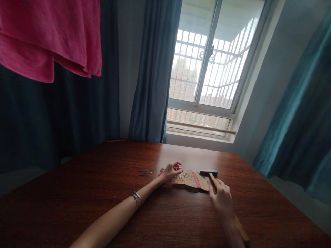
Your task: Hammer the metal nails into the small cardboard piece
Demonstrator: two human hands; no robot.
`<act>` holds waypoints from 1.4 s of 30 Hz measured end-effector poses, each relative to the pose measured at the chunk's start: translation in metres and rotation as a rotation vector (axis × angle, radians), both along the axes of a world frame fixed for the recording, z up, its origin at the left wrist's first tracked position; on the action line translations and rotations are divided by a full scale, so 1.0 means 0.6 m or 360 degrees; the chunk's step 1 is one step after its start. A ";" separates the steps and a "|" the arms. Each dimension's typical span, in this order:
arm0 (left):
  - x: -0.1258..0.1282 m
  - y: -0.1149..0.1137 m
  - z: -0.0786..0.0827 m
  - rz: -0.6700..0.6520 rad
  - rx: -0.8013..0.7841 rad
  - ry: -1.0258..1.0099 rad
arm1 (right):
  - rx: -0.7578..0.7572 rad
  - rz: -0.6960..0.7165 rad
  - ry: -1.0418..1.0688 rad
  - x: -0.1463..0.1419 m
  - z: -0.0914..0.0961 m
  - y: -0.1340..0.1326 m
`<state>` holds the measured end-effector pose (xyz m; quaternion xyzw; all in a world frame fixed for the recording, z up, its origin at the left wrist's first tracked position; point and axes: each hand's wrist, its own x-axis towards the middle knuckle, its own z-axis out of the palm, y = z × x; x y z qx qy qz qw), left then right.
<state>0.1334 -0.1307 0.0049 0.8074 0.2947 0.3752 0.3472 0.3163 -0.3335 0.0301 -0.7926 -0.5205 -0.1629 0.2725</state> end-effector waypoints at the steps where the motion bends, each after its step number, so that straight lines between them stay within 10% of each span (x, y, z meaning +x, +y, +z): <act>1: 0.000 -0.002 0.001 -0.0006 -0.0016 -0.0025 | -0.0014 0.0100 0.0008 -0.007 0.011 0.025; 8: -0.025 0.027 0.051 0.0011 -0.0047 -0.0016 | -0.0100 0.0369 0.0152 -0.040 0.035 0.164; 15: -0.172 0.138 0.126 -0.0094 -0.0308 0.0806 | -0.0050 0.0417 0.0178 -0.042 0.008 0.179; 20: -0.246 0.163 0.108 0.0160 -0.0433 0.1266 | -0.0021 0.0441 0.0166 -0.041 0.002 0.169; 42: -0.269 0.153 0.083 -0.0279 -0.0002 0.1500 | -0.0053 0.0436 0.0271 -0.021 -0.022 0.177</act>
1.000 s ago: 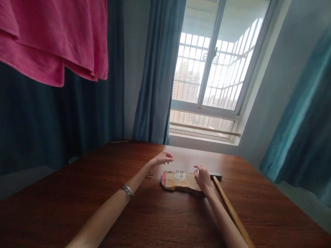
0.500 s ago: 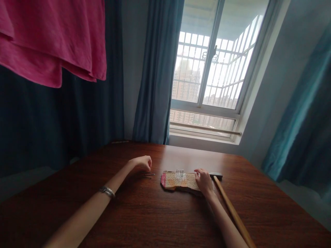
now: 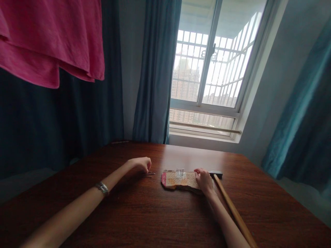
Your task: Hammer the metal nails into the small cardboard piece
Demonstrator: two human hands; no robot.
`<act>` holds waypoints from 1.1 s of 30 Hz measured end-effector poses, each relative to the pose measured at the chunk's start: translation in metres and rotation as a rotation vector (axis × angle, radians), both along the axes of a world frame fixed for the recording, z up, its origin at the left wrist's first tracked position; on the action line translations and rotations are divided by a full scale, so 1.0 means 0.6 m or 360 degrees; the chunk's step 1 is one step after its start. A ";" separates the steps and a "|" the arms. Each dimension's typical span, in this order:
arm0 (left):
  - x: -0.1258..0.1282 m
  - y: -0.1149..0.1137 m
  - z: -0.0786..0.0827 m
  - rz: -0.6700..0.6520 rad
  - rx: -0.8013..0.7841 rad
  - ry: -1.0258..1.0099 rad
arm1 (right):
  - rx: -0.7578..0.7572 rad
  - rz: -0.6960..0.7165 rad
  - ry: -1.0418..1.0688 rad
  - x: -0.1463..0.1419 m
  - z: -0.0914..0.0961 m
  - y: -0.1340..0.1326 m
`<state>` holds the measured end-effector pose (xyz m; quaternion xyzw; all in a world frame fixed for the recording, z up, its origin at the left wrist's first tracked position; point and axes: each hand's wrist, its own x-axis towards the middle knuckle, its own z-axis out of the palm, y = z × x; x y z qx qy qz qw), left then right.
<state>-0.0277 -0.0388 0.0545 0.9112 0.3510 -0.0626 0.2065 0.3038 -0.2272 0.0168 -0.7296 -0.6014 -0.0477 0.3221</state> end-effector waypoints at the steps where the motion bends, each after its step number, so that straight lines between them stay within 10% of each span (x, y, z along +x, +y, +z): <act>1: 0.000 0.000 -0.002 0.0008 0.0010 0.0005 | 0.0003 0.0001 0.0001 0.000 0.000 -0.001; 10: 0.010 -0.005 -0.007 0.0193 -0.0065 -0.0196 | 0.0065 0.0054 0.0002 -0.010 0.002 -0.005; 17: 0.078 -0.044 0.044 0.0391 -0.0576 -0.0831 | 0.0454 0.0281 -0.0043 -0.040 0.025 -0.019; 22: 0.135 -0.093 0.057 0.0375 -0.1099 -0.0659 | 0.0607 0.0524 -0.0174 -0.073 0.036 -0.026; 33: 0.195 -0.136 0.058 0.0274 -0.1342 -0.0625 | 0.0538 0.0690 -0.0444 -0.099 0.039 -0.034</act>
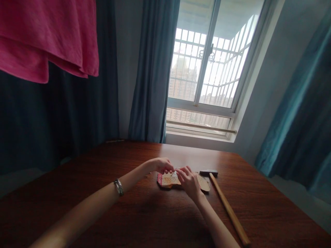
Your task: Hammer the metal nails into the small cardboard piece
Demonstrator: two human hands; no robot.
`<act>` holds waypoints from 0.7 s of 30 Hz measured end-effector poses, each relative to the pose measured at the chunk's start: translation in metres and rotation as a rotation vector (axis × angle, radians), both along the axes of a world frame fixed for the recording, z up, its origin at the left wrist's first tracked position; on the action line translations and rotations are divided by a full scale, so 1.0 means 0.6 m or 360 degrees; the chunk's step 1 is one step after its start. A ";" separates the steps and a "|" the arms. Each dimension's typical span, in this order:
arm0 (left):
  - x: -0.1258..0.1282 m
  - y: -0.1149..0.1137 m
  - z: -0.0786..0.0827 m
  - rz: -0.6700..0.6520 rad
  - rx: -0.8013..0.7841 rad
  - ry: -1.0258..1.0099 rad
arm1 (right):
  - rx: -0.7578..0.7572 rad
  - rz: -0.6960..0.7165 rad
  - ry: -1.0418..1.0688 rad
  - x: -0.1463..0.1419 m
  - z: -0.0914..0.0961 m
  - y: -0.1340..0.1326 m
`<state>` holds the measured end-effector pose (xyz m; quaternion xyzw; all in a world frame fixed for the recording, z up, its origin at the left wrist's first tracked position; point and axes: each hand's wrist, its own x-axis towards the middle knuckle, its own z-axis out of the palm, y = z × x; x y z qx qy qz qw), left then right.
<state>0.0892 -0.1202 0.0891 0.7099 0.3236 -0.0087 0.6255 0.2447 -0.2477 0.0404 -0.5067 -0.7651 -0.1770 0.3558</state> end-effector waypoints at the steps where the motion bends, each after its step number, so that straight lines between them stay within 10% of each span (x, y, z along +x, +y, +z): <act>1: 0.002 -0.001 0.001 0.0005 -0.0003 -0.0003 | 0.0000 -0.0004 0.0008 0.000 0.000 0.001; 9: 0.010 -0.010 0.004 0.0018 0.0074 0.0018 | -0.0047 0.0020 0.0033 0.011 0.001 0.006; 14: 0.011 0.008 0.017 0.0504 0.0361 -0.0382 | -0.0042 -0.0174 0.0813 0.042 -0.012 0.037; 21: 0.046 0.040 -0.053 0.0681 0.0370 -0.0720 | -0.0439 -0.0129 0.1316 0.063 -0.049 0.079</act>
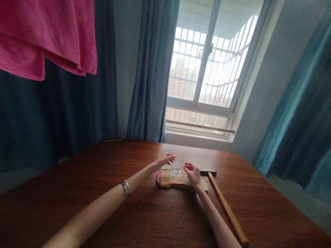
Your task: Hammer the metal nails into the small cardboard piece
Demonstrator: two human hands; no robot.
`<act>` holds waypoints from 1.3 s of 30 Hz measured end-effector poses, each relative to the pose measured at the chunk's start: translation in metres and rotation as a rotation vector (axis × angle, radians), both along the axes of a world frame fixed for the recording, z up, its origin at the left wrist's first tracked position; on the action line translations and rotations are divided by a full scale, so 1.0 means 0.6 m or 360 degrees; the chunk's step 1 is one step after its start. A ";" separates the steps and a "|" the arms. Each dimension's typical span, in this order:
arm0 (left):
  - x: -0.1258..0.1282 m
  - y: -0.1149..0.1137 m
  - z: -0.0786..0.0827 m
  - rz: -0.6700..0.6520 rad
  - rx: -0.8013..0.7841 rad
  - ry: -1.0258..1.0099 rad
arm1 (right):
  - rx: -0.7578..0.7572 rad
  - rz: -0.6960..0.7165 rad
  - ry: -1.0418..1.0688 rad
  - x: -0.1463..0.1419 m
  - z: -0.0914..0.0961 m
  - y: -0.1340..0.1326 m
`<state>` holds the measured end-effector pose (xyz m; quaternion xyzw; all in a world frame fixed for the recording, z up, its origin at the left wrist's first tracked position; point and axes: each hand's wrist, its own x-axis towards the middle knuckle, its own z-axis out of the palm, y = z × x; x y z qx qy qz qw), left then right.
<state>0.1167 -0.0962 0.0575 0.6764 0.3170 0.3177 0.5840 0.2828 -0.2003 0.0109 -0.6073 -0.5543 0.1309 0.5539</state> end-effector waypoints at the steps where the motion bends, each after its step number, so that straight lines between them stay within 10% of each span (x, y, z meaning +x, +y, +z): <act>1: 0.005 -0.001 -0.012 -0.0014 0.0024 -0.0008 | -0.0007 0.0015 -0.0018 -0.001 -0.004 0.002; 10: 0.032 -0.022 -0.062 0.0146 0.0065 -0.0161 | -0.0112 0.0060 -0.0207 -0.004 -0.027 0.013; 39: 0.033 -0.048 -0.071 0.0004 0.0738 0.0161 | -0.0115 -0.0040 -0.0495 -0.013 -0.023 -0.002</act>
